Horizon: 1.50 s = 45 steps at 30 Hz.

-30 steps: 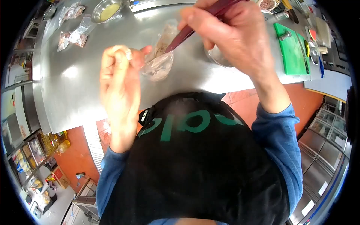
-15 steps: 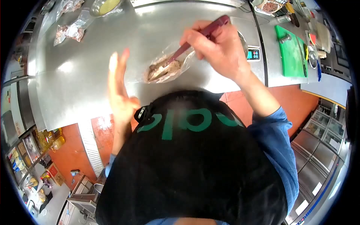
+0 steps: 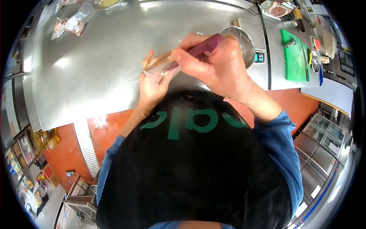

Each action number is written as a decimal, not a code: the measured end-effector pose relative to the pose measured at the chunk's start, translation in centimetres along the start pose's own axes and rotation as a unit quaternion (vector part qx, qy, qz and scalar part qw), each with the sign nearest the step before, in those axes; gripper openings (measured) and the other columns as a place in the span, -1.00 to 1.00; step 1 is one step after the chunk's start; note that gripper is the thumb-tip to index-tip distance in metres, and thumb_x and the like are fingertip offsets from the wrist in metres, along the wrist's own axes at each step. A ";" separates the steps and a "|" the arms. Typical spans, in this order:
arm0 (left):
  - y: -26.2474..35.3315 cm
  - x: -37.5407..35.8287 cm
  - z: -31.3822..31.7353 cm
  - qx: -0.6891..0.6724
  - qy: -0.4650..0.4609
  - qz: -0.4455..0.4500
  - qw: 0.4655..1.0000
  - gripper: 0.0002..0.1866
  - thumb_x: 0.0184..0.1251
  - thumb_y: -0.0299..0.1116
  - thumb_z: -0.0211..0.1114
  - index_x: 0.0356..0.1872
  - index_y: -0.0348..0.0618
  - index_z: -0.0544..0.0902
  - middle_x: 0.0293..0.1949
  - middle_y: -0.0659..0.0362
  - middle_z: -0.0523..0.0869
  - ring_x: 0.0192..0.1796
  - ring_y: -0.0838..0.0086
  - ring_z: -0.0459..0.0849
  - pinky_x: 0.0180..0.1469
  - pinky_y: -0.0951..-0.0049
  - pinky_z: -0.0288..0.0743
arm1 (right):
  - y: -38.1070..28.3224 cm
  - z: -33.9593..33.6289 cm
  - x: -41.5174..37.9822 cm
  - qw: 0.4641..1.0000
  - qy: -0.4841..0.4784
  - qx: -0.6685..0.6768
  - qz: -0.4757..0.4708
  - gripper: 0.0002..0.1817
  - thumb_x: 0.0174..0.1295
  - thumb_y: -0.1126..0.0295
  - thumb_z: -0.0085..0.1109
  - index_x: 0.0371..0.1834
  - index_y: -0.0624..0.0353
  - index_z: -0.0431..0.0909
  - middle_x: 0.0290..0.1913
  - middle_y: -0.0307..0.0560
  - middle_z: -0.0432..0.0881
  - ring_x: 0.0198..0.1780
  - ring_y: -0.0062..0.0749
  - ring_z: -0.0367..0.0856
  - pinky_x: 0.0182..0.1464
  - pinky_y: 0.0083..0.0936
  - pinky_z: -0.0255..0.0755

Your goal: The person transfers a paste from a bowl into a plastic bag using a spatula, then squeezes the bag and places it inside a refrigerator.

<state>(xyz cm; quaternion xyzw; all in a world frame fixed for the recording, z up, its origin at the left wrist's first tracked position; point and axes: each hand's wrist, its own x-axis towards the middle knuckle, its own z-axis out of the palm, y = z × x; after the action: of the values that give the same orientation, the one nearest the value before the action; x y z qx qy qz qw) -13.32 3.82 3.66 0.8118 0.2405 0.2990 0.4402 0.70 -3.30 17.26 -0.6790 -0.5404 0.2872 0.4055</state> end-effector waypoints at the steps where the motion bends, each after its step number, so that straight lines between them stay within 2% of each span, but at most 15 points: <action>1: -0.3 0.0 0.1 -0.002 -0.003 0.000 1.000 -0.74 0.16 -0.33 0.32 -0.13 -0.15 0.66 -0.07 0.16 0.70 0.03 0.34 0.64 0.37 0.17 0.09 | -0.2 0.0 0.0 1.000 -0.011 -0.011 0.002 -0.85 0.17 0.45 0.17 -0.42 0.34 0.60 -0.63 -0.26 0.53 -0.58 -0.76 0.35 -0.52 -0.72 0.26; 14: -1.2 -0.2 0.7 0.060 0.061 0.118 0.989 -0.83 0.08 -0.51 0.23 -0.29 -0.17 0.71 -0.28 0.15 0.75 -0.22 0.32 0.72 0.32 0.04 0.20 | 0.3 -1.2 -0.7 0.995 0.048 -0.086 -0.034 -0.82 0.18 0.41 0.15 -0.48 0.28 0.63 -0.63 -0.27 0.56 -0.61 -0.74 0.44 -0.58 -0.76 0.24; 16: -1.2 -0.3 0.8 0.064 0.064 0.120 0.989 -0.82 0.06 -0.54 0.22 -0.30 -0.18 0.71 -0.28 0.14 0.75 -0.24 0.32 0.72 0.33 0.02 0.20 | 0.1 -1.5 -1.2 0.973 0.103 0.205 -0.002 -0.76 0.23 0.35 0.11 -0.49 0.24 0.65 -0.67 -0.28 0.53 -0.65 -0.75 0.41 -0.63 -0.78 0.19; 19: -2.2 -0.8 0.9 0.069 0.065 0.126 0.988 -0.82 0.01 -0.58 0.22 -0.33 -0.21 0.70 -0.30 0.10 0.75 -0.24 0.31 0.72 0.32 0.00 0.21 | -0.4 -5.5 -2.1 0.990 0.140 0.014 -0.023 -0.70 0.30 0.27 -0.02 -0.44 0.21 0.63 -0.70 -0.26 0.52 -0.74 -0.77 0.28 -0.69 -0.80 0.06; 20: -3.4 -1.5 1.1 0.069 0.064 0.108 0.990 -0.82 0.00 -0.59 0.22 -0.33 -0.23 0.70 -0.29 0.07 0.74 -0.24 0.30 0.72 0.29 0.05 0.25 | 0.9 -6.9 -2.8 0.954 0.299 -0.013 -0.025 -0.70 0.31 0.29 -0.08 -0.42 0.21 0.60 -0.71 -0.29 0.46 -0.74 -0.76 0.23 -0.69 -0.76 0.05; 21: -4.2 -2.0 1.3 0.068 0.064 0.091 0.991 -0.82 0.00 -0.61 0.22 -0.33 -0.24 0.69 -0.28 0.04 0.73 -0.24 0.29 0.72 0.26 0.11 0.30 | 0.3 -9.5 -3.3 0.883 0.290 -0.350 -0.117 -0.68 0.33 0.30 -0.12 -0.42 0.23 0.58 -0.73 -0.31 0.36 -0.73 -0.73 0.17 -0.67 -0.71 0.00; 23: -3.7 -2.7 1.2 0.027 0.095 0.038 0.994 -0.82 0.02 -0.61 0.21 -0.32 -0.26 0.69 -0.26 0.01 0.72 -0.22 0.29 0.71 0.21 0.19 0.35 | -1.8 -10.2 -3.5 0.860 0.510 -0.022 0.005 -0.62 0.37 0.30 -0.17 -0.36 0.36 0.59 -0.72 -0.29 0.29 -0.69 -0.68 0.16 -0.63 -0.68 -0.08; 24: -3.7 -2.8 1.2 -0.012 0.129 -0.017 0.991 -0.82 0.05 -0.62 0.21 -0.30 -0.28 0.68 -0.24 -0.02 0.71 -0.20 0.28 0.71 0.15 0.28 0.41 | 0.3 -14.1 -6.3 0.920 0.386 0.018 -0.069 -0.73 0.25 0.32 0.07 -0.31 0.33 0.66 -0.58 -0.20 0.55 -0.63 -0.71 0.36 -0.56 -0.78 0.09; 26: -4.1 -2.5 0.8 -0.034 0.125 0.009 0.992 -0.88 0.16 -0.53 0.26 -0.27 -0.28 0.68 -0.20 0.03 0.69 -0.16 0.39 0.68 0.03 0.45 0.44 | 2.1 -14.0 -7.2 0.837 0.542 -0.064 0.035 -0.70 0.27 0.31 0.04 -0.34 0.36 0.65 -0.59 -0.19 0.55 -0.63 -0.69 0.34 -0.53 -0.78 0.12; 28: -3.0 -2.2 0.3 -0.189 0.133 -0.156 0.960 -0.86 0.24 -0.44 0.30 -0.24 -0.28 0.68 -0.23 0.13 0.70 -0.14 0.51 0.61 -0.02 0.52 0.44 | 6.5 -14.5 -9.5 0.897 0.433 -0.083 0.043 -0.68 0.26 0.27 0.06 -0.34 0.35 0.65 -0.58 -0.17 0.55 -0.61 -0.67 0.36 -0.53 -0.73 0.16; 34: -2.4 -1.5 -0.9 -0.257 0.135 -0.181 0.940 -0.84 0.31 -0.46 0.24 -0.19 -0.33 0.66 -0.29 0.21 0.69 -0.21 0.62 0.54 -0.12 0.62 0.40 | 20.5 -10.5 -14.7 0.867 0.416 0.181 0.204 -0.66 0.27 0.22 0.06 -0.13 0.32 0.58 -0.43 -0.12 0.64 -0.50 -0.54 0.53 -0.42 -0.63 0.41; 37: -2.8 -1.4 -1.2 -0.261 0.148 -0.172 0.938 -0.84 0.31 -0.47 0.23 -0.19 -0.35 0.65 -0.27 0.20 0.69 -0.21 0.63 0.54 -0.10 0.62 0.38 | 22.4 -8.1 -16.1 0.821 0.366 0.335 0.284 -0.44 0.31 0.04 0.03 0.20 0.26 0.35 -0.05 -0.06 0.65 -0.18 -0.48 0.59 -0.15 -0.52 0.40; 39: -3.1 -1.9 -1.4 -0.309 0.150 -0.159 0.926 -0.85 0.31 -0.48 0.22 -0.19 -0.34 0.65 -0.26 0.19 0.68 -0.19 0.61 0.54 -0.06 0.61 0.37 | 21.0 -5.8 -17.1 0.748 0.360 0.397 0.392 -0.38 0.32 0.01 0.00 0.25 0.29 0.31 -0.02 -0.04 0.62 -0.11 -0.43 0.56 -0.17 -0.49 0.40; 41: -3.0 -2.0 -1.5 -0.358 0.158 -0.144 0.909 -0.85 0.31 -0.48 0.21 -0.19 -0.34 0.64 -0.24 0.18 0.68 -0.17 0.60 0.55 -0.02 0.60 0.36 | 14.3 -2.5 -16.2 0.826 0.314 0.294 0.365 -0.49 0.29 0.11 0.06 0.09 0.36 0.46 -0.13 0.07 0.64 -0.31 -0.45 0.58 -0.43 -0.64 0.38; 45: -1.5 -2.9 -2.7 -0.452 0.182 -0.168 0.857 -0.87 0.32 -0.51 0.19 -0.17 -0.32 0.61 -0.20 0.19 0.65 -0.10 0.56 0.54 0.06 0.56 0.34 | 7.5 -0.2 -10.7 0.905 0.230 0.243 0.264 -0.62 0.24 0.32 0.15 0.07 0.29 0.51 -0.14 0.00 0.65 -0.25 -0.48 0.61 -0.26 -0.58 0.47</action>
<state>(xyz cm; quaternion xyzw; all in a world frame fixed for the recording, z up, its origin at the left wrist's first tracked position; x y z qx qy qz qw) -17.47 4.20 2.73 0.4018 0.2878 0.4389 0.7504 1.92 -14.39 10.35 -0.7245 -0.1463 0.3421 0.5803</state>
